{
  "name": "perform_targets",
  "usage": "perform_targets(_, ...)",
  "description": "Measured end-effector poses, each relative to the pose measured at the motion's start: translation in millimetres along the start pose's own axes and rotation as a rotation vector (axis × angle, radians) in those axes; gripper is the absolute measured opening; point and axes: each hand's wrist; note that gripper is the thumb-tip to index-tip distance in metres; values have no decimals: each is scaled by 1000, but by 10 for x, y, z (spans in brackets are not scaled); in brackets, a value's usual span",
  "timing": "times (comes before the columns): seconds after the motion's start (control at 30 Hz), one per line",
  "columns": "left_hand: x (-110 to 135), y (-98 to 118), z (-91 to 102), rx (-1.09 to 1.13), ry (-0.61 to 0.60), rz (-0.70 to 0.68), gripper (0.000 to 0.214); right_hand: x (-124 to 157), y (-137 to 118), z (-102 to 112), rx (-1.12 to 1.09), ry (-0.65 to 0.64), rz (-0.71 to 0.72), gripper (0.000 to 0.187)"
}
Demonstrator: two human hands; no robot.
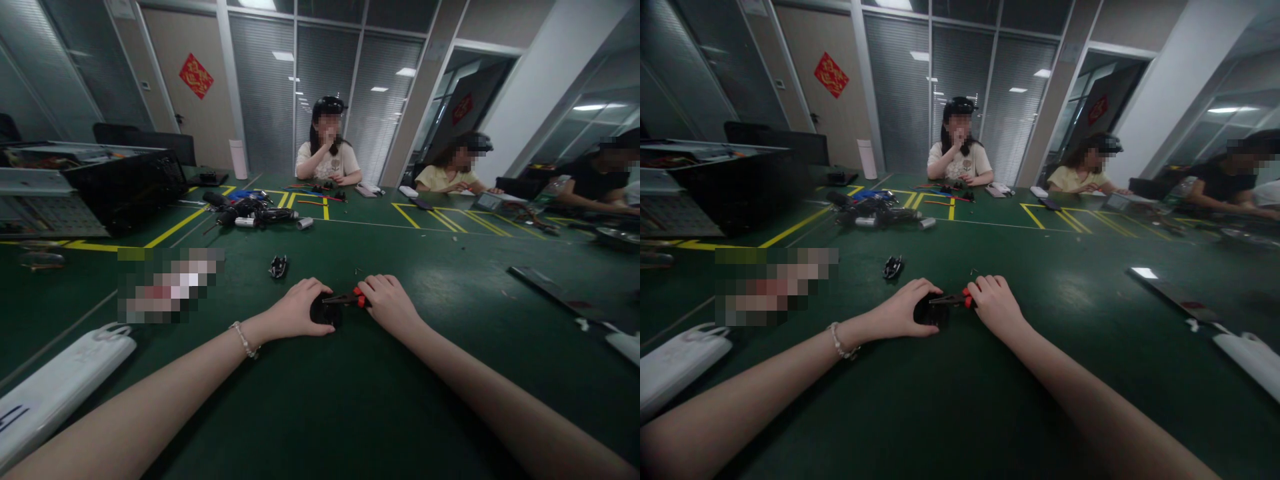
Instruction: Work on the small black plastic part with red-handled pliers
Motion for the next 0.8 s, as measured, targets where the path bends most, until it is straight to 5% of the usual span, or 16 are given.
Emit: perform_targets(0.8, -6, -17, -8, -29, 3, -12, 60, -12, -3, 9, 14, -11, 4, 31)
Point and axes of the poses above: each hand's wrist, its own x-axis away from the middle knuckle, its own z-axis out of the back of the hand, y = z × x, and after that the axes turned 4 degrees about y, right-handed
